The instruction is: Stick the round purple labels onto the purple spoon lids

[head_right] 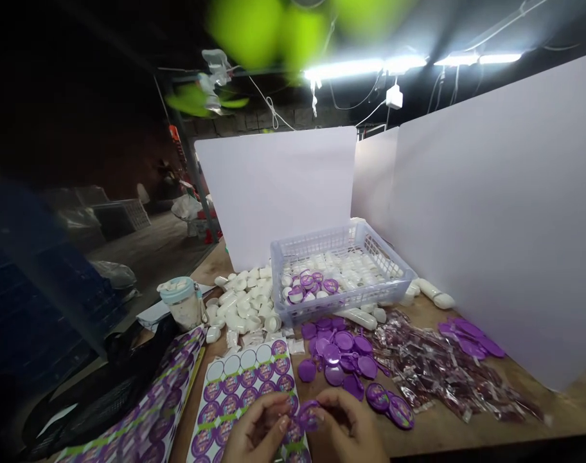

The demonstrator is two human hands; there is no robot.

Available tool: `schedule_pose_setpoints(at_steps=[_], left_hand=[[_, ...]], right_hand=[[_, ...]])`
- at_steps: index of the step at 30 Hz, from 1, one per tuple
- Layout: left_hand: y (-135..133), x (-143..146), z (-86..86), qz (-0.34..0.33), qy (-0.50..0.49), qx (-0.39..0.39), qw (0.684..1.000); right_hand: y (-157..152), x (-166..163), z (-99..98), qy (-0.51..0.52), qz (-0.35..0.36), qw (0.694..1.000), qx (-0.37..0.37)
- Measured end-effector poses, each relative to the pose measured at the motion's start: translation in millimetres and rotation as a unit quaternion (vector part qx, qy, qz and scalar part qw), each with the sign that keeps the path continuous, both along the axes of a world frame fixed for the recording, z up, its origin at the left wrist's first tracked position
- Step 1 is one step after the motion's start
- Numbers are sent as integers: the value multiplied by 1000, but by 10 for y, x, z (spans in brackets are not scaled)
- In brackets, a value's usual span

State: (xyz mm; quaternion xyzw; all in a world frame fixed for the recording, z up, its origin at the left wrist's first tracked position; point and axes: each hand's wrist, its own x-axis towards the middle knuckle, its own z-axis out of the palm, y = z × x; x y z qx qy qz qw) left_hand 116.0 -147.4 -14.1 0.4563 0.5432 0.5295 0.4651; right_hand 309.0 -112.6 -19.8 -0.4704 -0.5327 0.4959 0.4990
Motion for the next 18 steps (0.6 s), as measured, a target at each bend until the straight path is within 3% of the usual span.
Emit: schedule_pose_setpoints(at_steps=[3, 7, 13, 16, 18], left_hand=[[-30, -156, 16, -34, 199, 5, 979], [-37, -317, -47, -56, 433, -2, 900], [170, -459, -152, -16, 559, 35, 828], [355, -511, -106, 5, 584, 7, 812], [487, -513, -75, 13, 582, -7, 813]], right_hand=[[90, 310, -20, -100, -70, 992, 43], [187, 636, -45, -218, -96, 962, 136], [410, 809, -153, -393, -66, 892, 214], [508, 741, -155, -485, -80, 836, 245], [536, 597, -101, -508, -84, 815, 264]])
